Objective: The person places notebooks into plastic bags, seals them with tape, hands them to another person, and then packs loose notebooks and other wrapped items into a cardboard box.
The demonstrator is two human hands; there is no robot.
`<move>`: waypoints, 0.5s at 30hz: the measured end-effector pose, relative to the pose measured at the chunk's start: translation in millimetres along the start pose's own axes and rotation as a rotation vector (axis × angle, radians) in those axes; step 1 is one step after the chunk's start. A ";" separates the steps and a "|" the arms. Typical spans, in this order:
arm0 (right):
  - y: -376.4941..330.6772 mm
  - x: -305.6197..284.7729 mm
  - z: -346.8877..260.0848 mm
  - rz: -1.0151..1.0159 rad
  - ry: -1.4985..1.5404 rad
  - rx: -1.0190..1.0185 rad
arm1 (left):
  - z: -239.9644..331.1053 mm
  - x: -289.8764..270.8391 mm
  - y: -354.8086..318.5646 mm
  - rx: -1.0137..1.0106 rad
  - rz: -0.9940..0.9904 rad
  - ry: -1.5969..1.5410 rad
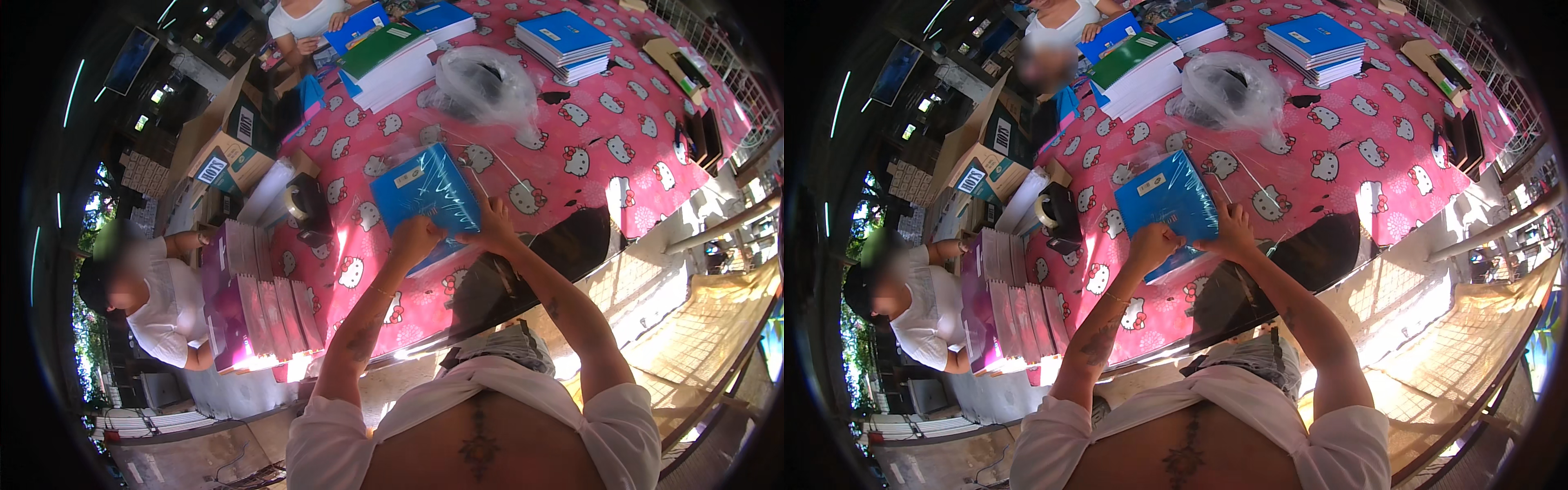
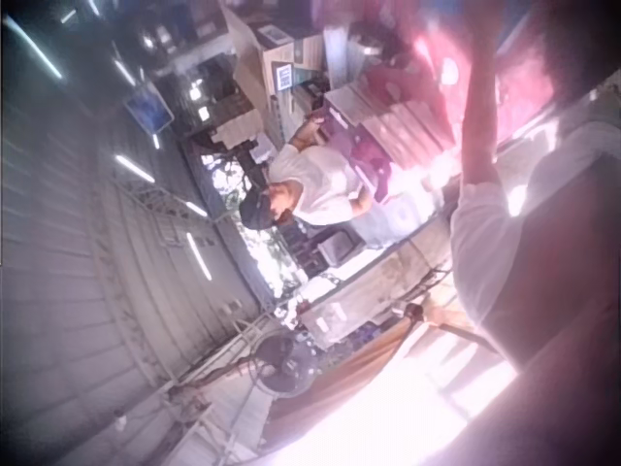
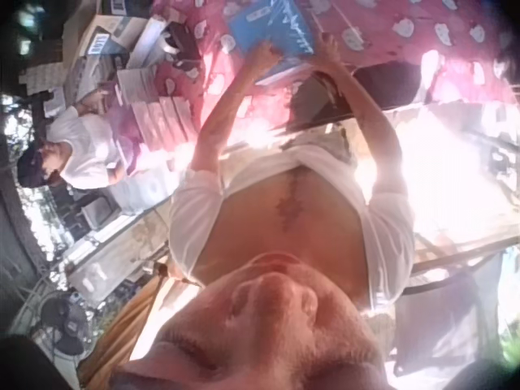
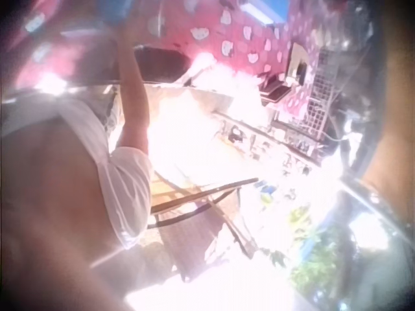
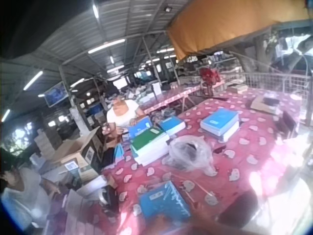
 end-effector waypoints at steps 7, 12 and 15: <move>25.3 -6.8 -7.1 -0.014 -0.091 -0.021 | -14.4 -11.2 -19.2 -0.149 0.291 0.468; 94.1 0.0 6.5 -0.191 0.549 -0.025 | -121.8 14.8 -1.1 -0.526 0.402 -0.368; 98.4 9.9 -12.0 -0.295 0.411 0.112 | -130.8 22.9 22.0 -0.554 0.271 -0.973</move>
Point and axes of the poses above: each hand's wrist, its own y-axis towards the middle knuckle, its own x-axis out of the palm, z = x × y, the point moved 7 cm from there along y, towards the middle knuckle, and after that the axes turned 14 degrees about y, right-handed, at the moved point
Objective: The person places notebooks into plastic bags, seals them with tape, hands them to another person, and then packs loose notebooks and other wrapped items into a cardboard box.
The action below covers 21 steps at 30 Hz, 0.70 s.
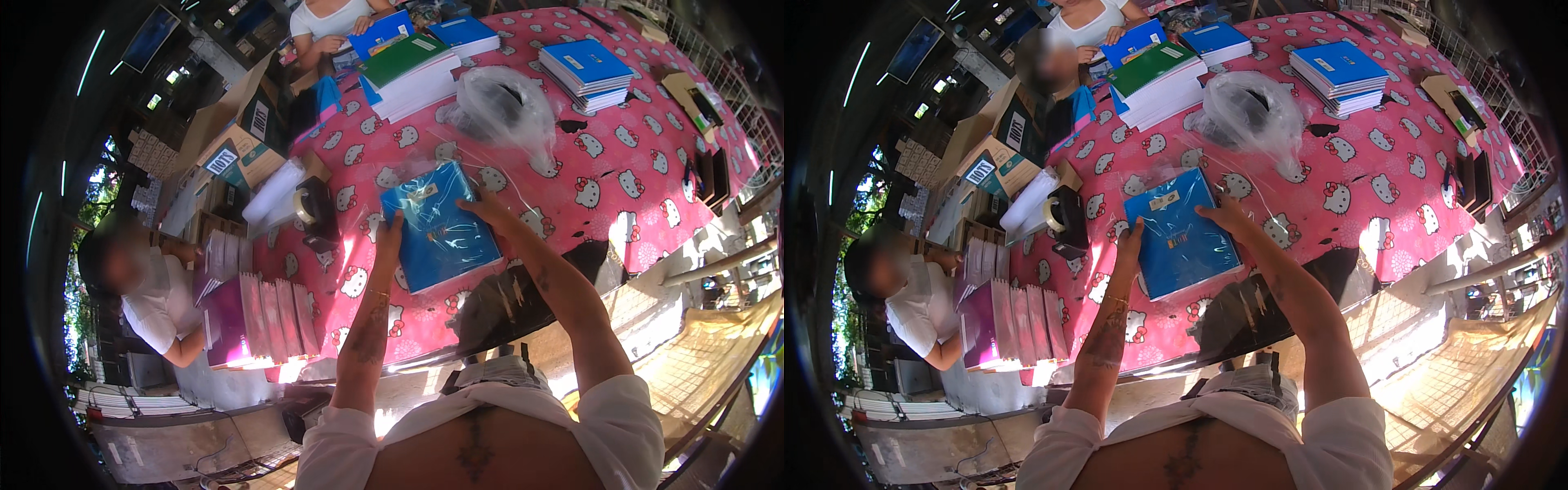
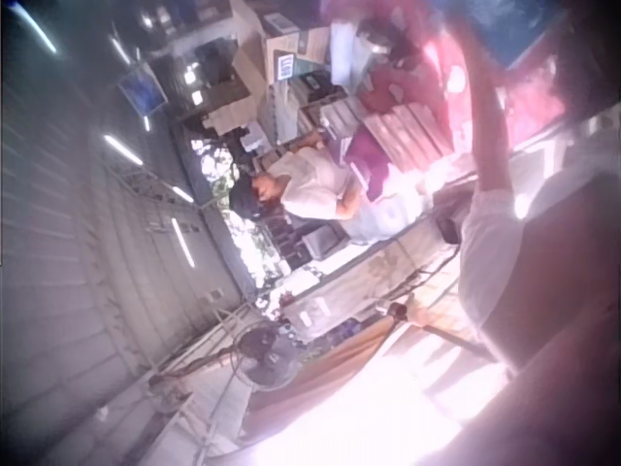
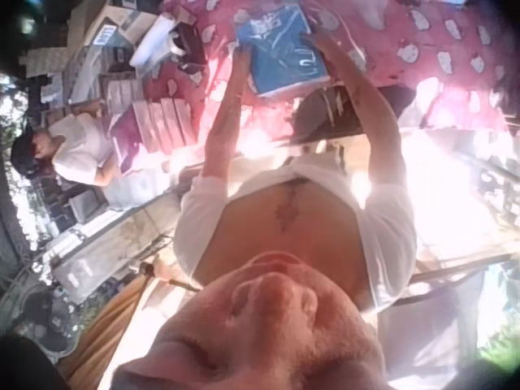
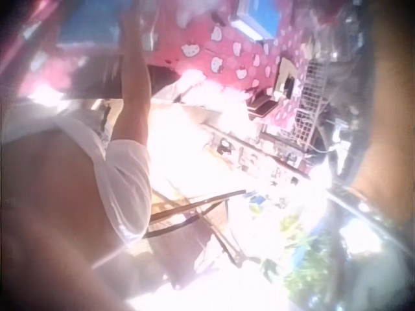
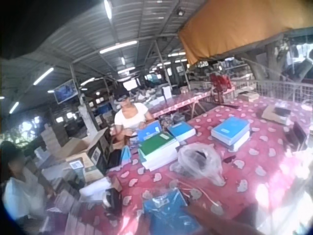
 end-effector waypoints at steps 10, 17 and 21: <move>-120.5 -1.9 -111.2 -0.274 0.403 -0.436 | 104.0 -57.3 -115.1 0.605 -0.041 -0.278; -140.8 54.4 -123.1 -0.073 0.210 -0.535 | 80.3 -56.9 -223.5 0.630 0.687 0.029; -164.7 136.8 -136.9 -0.323 0.104 -0.636 | 92.0 -38.5 -295.5 0.635 0.686 0.202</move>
Point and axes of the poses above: each hand's wrist, its own y-axis towards the middle knuckle, its own x-axis out of the palm, z = x × y, the point moved 7 cm from there along y, towards the middle knuckle, and after that the axes turned 14 degrees about y, right-handed, at the moved point
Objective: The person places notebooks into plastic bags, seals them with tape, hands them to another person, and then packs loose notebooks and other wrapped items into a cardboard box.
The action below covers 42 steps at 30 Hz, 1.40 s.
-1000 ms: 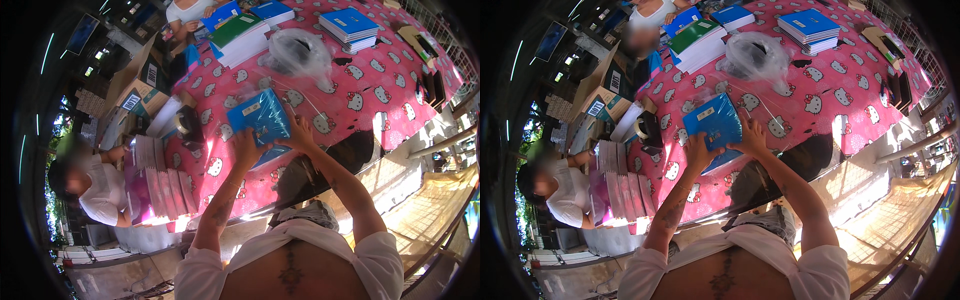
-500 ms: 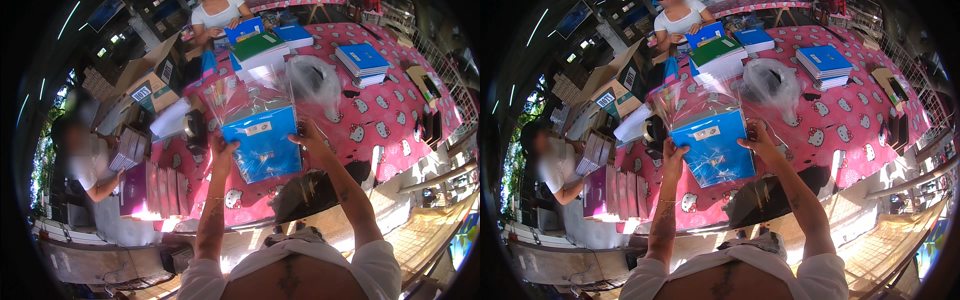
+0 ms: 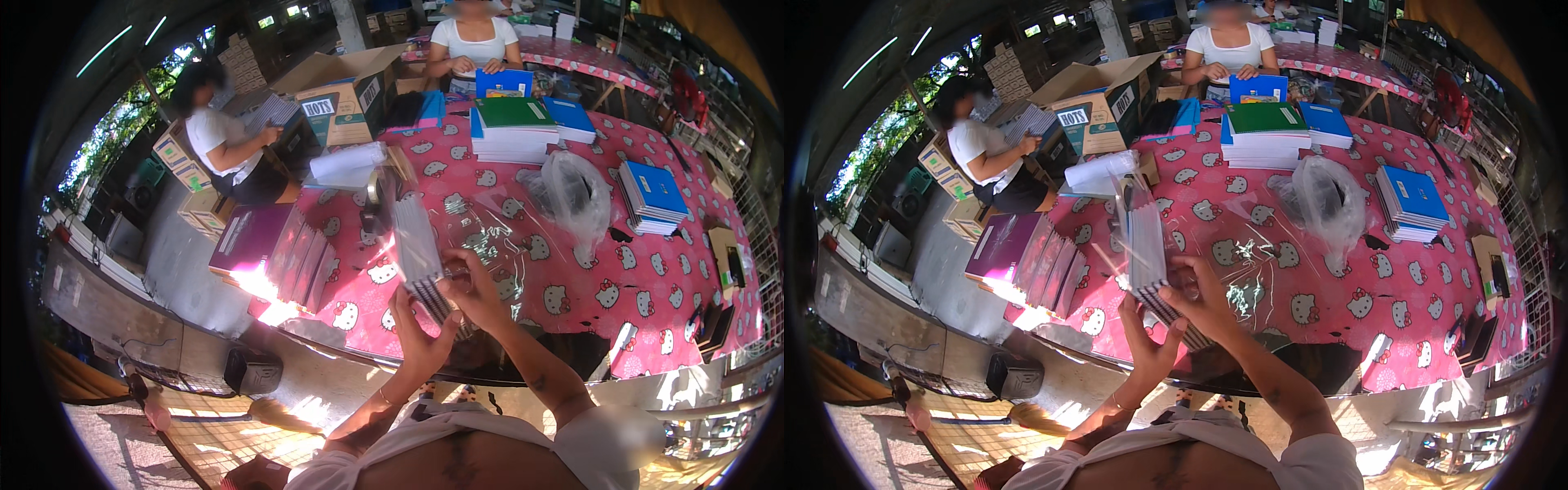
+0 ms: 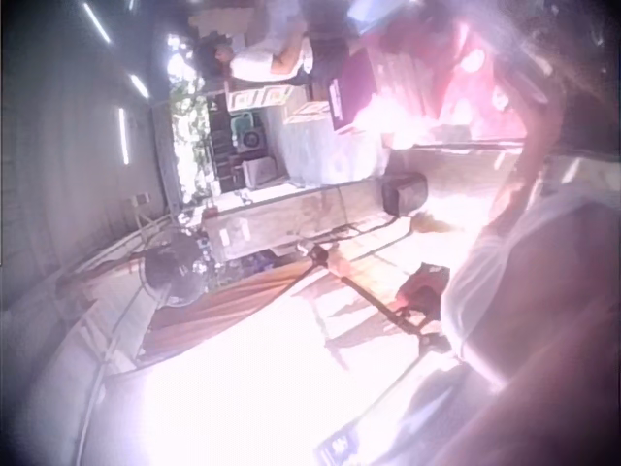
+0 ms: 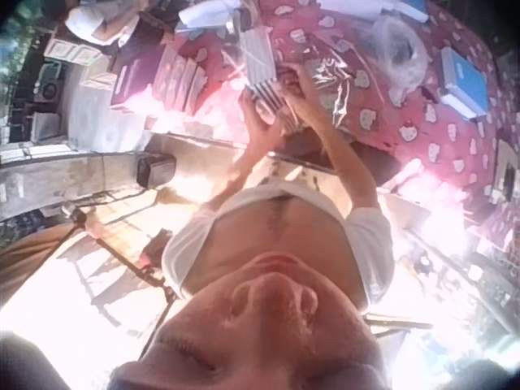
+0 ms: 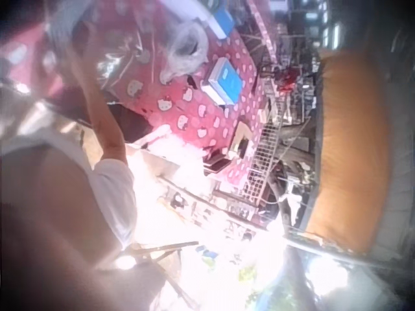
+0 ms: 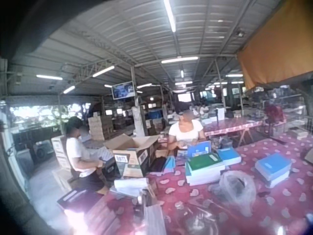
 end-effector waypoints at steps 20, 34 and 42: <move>-6.3 -84.4 -21.7 0.332 0.331 -0.158 | -91.1 25.0 127.2 -0.116 -0.547 -0.935; 63.1 80.1 -164.3 -0.299 -1.001 -0.354 | -324.3 68.0 203.1 -0.548 -0.370 -0.563; 80.8 109.5 -145.7 -0.348 -0.996 -0.218 | -312.0 17.4 220.6 -0.114 -0.296 0.847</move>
Point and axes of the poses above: each hand's wrist, its own y-axis towards the middle knuckle, its own x-axis out of the palm, z = x × y, the point moved 7 cm from there along y, towards the middle knuckle, and after that the axes turned 14 degrees about y, right-handed, at the moved point
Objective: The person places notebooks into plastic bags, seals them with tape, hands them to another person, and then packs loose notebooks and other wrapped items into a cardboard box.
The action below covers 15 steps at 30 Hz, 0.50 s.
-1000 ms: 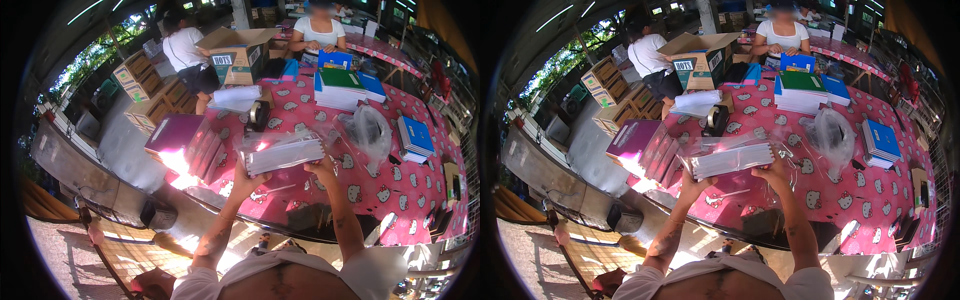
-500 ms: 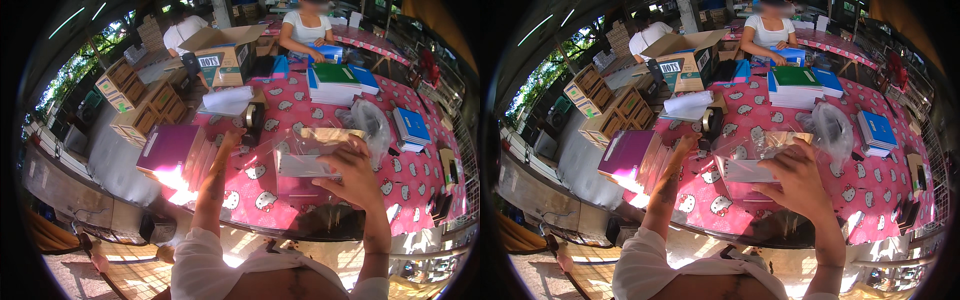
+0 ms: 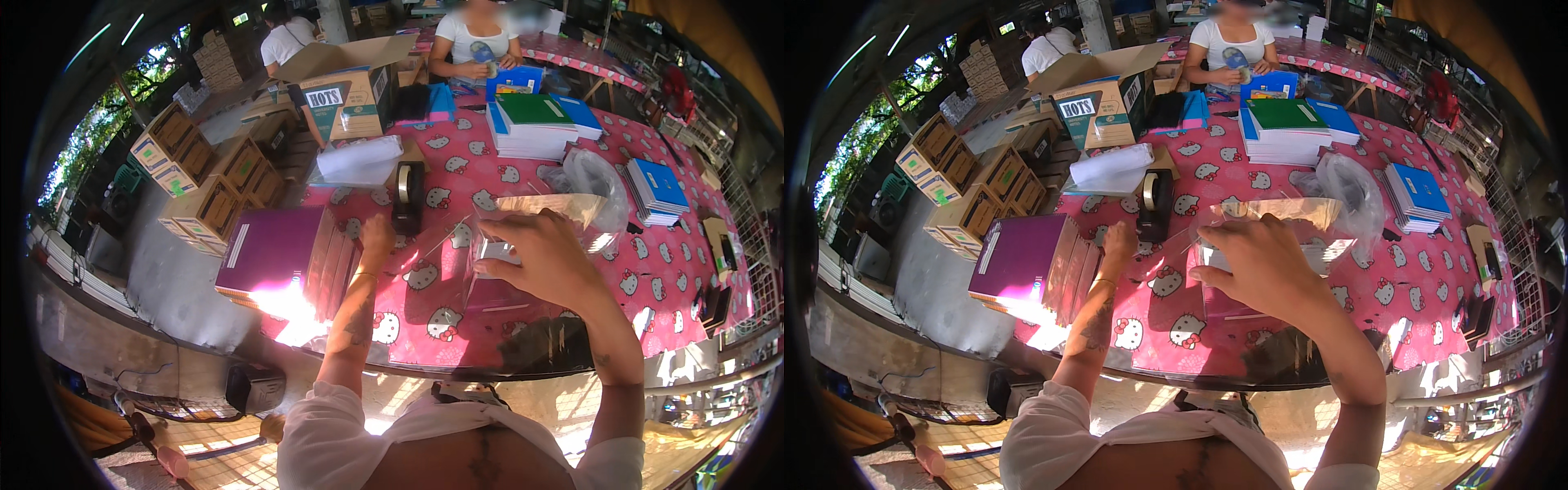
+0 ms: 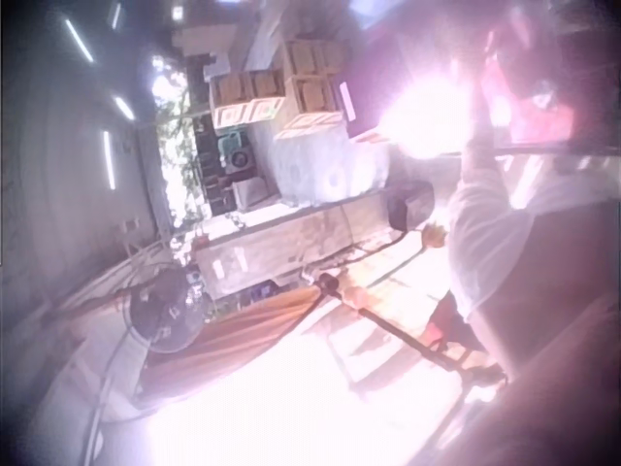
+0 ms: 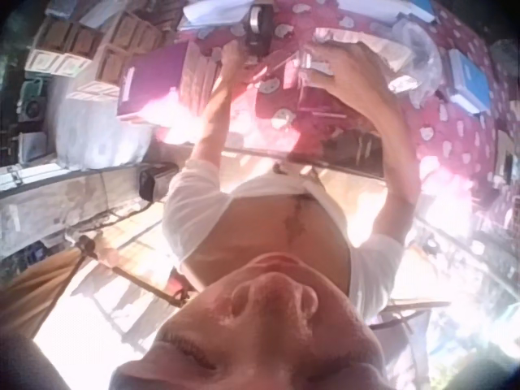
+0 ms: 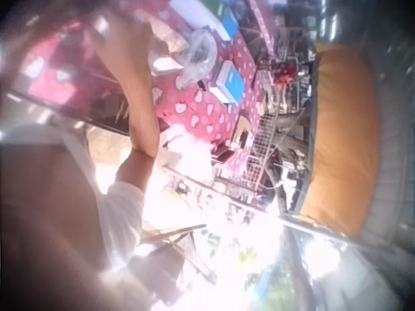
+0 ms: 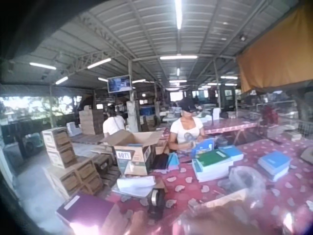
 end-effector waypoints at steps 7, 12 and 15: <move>1.6 -1.3 2.1 0.044 -0.048 0.111 | 102.9 -168.1 -73.0 0.556 -0.385 -1.567; -0.1 2.5 1.4 -0.008 -0.051 0.127 | 155.0 -217.1 -77.8 0.851 -0.428 -1.305; -15.2 -4.1 12.3 -0.192 -0.118 0.158 | 155.0 -230.4 -73.4 1.022 -0.170 -1.078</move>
Point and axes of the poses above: each hand's wrist, its own y-axis towards the middle knuckle, its own x-axis out of the palm, z = x × y, the point moved 7 cm from there along y, towards the middle knuckle, and after that the axes turned 14 degrees about y, right-handed, at the moved point
